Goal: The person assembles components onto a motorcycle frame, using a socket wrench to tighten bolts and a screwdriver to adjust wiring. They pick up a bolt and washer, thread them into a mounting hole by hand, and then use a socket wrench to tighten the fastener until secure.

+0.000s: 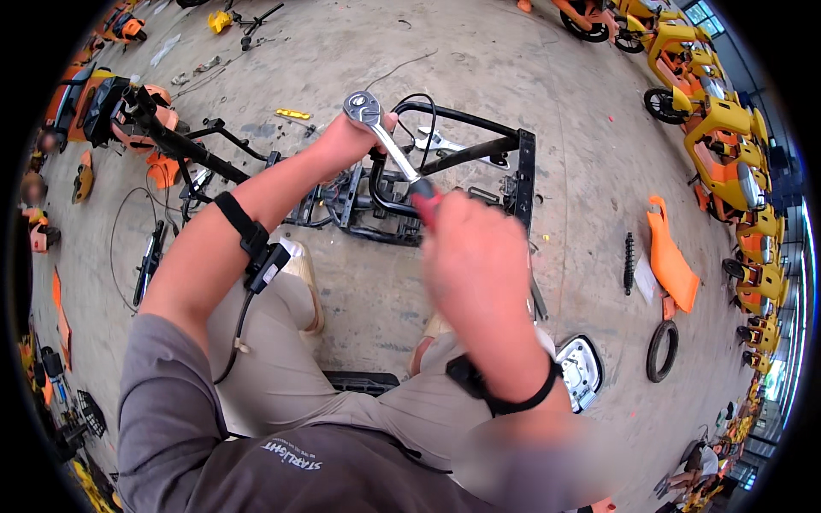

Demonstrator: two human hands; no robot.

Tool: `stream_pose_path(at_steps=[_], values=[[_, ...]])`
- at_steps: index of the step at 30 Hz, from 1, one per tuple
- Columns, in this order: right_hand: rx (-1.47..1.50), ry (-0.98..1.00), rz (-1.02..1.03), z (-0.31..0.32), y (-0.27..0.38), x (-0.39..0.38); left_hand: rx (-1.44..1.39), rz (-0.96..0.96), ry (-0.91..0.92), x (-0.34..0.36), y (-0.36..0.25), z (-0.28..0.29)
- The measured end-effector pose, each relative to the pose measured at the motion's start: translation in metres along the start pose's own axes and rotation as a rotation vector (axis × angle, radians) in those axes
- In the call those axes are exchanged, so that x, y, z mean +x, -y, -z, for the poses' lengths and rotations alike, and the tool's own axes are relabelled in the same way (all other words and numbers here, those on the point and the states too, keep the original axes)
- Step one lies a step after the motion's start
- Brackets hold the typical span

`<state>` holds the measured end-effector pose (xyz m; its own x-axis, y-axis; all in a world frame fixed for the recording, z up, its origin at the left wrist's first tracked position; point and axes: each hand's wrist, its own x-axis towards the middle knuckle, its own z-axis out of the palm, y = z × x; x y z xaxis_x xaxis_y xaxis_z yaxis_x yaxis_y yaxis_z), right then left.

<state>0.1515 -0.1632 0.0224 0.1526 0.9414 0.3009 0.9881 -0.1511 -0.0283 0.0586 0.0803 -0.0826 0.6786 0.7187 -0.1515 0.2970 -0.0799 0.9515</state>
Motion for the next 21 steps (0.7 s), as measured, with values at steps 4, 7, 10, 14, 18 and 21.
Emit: stream_pose_path(at_steps=[4, 7, 10, 14, 18, 21], values=[[0.051, 0.067, 0.037, 0.003, 0.022, -0.006, -0.035, -0.087, -0.027, 0.001, 0.010, -0.001], [0.128, -0.004, -0.084, 0.002, -0.022, 0.020, -0.055, -0.006, -0.044, 0.005, 0.014, 0.005], [0.166, -0.178, -0.058, -0.016, -0.078, 0.045, -0.068, -0.040, -0.009, 0.012, 0.013, -0.002], [0.053, -0.143, -0.023, -0.022, -0.069, 0.047, -0.122, -0.026, -0.024, 0.004, 0.007, -0.002], [0.097, -0.054, -0.008, 0.000, -0.006, 0.006, -0.088, -0.017, -0.024, -0.002, -0.001, 0.000], [-0.097, 0.011, 0.026, -0.001, 0.034, -0.006, -0.075, -0.098, -0.151, 0.007, 0.019, -0.006]])
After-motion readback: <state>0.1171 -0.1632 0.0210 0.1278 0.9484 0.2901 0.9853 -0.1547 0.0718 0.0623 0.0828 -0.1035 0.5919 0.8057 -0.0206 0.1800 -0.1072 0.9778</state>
